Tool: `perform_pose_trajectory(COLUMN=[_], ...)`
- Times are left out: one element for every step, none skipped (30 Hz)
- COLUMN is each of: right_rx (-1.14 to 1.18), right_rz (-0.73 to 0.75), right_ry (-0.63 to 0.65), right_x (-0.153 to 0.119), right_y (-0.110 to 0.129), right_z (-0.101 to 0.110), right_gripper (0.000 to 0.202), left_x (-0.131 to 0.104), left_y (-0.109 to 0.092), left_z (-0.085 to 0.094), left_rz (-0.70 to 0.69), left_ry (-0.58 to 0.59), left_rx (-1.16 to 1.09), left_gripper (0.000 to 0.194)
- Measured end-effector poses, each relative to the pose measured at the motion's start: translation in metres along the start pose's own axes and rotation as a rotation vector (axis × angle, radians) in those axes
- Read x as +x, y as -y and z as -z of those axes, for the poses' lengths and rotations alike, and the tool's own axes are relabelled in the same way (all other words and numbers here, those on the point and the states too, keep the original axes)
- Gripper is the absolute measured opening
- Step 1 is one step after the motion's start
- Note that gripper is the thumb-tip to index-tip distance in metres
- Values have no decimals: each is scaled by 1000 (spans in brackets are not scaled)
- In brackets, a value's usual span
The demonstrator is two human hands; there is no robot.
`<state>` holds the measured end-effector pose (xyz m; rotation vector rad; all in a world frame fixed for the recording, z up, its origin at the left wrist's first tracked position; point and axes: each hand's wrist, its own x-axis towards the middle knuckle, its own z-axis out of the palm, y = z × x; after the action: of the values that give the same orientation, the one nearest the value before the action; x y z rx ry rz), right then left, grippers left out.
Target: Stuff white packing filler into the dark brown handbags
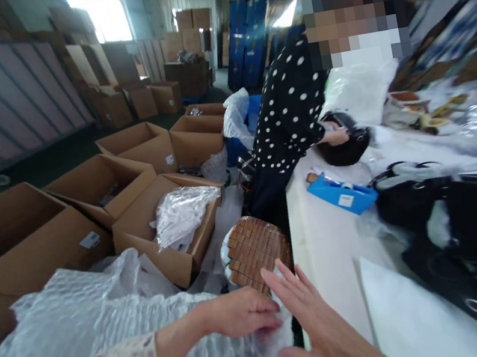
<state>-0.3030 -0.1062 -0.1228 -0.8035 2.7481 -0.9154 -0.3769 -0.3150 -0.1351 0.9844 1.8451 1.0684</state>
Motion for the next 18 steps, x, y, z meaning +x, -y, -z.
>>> perform_pose_trajectory(right_rx=[-19, -17, 14, 47, 67, 68, 50, 15, -28, -70, -110, -148, -181, -207, -225, -241, -259, -276], right_rz=[-26, -84, -159, -230, -290, -336, -367, -390, -410, -430, -445, -454, -462, -471, -479, -488, -498, -510], right_ry=[102, 184, 230, 237, 211, 167, 117, 64, 15, -33, -78, -121, -158, -188, -214, -237, -260, -281], right_x=[6, 7, 3, -7, -20, -36, -53, -70, -87, -103, -117, -130, -143, -155, -167, -179, -191, -203], right_y=[1, 2, 2, 2, 1, -1, -3, -5, -6, -6, -6, -4, -3, -1, 0, 0, -1, -4], right_z=[24, 47, 70, 92, 112, 130, 145, 159, 171, 182, 191, 199, 206, 212, 217, 221, 224, 227], right_gripper=[69, 49, 26, 9, 13, 20, 22, 24, 25, 25, 25, 25, 26, 28, 30, 31, 32, 33], left_x=[6, 10, 14, 17, 19, 21, 22, 23, 25, 26, 27, 27, 28, 28, 28, 29, 29, 31], left_y=[-27, -48, -65, -76, -83, -86, -87, -86, -84, -82, -80, -79, -78, -77, -76, -75, -73, -72], left_z=[7, 14, 20, 26, 31, 35, 37, 38, 38, 36, 33, 29, 24, 18, 13, 7, 1, -4], left_rz=[-53, -74, -59, -16, 39, 86, 114, 123, 121, 117, 114, 112, 111, 111, 114, 118, 125, 133], left_ry=[35, 72, 105, 128, 138, 138, 133, 126, 113, 99, 81, 60, 41, 23, 11, 1, -6, -8], left_rx=[-50, -96, -125, -129, -106, -75, -43, -11, 12, 27, 37, 43, 43, 39, 34, 27, 19, 8], left_gripper=[30, 29, 25, 20, 16, 16, 17, 17, 15, 12, 10, 9, 9, 10, 11, 13, 15, 16])
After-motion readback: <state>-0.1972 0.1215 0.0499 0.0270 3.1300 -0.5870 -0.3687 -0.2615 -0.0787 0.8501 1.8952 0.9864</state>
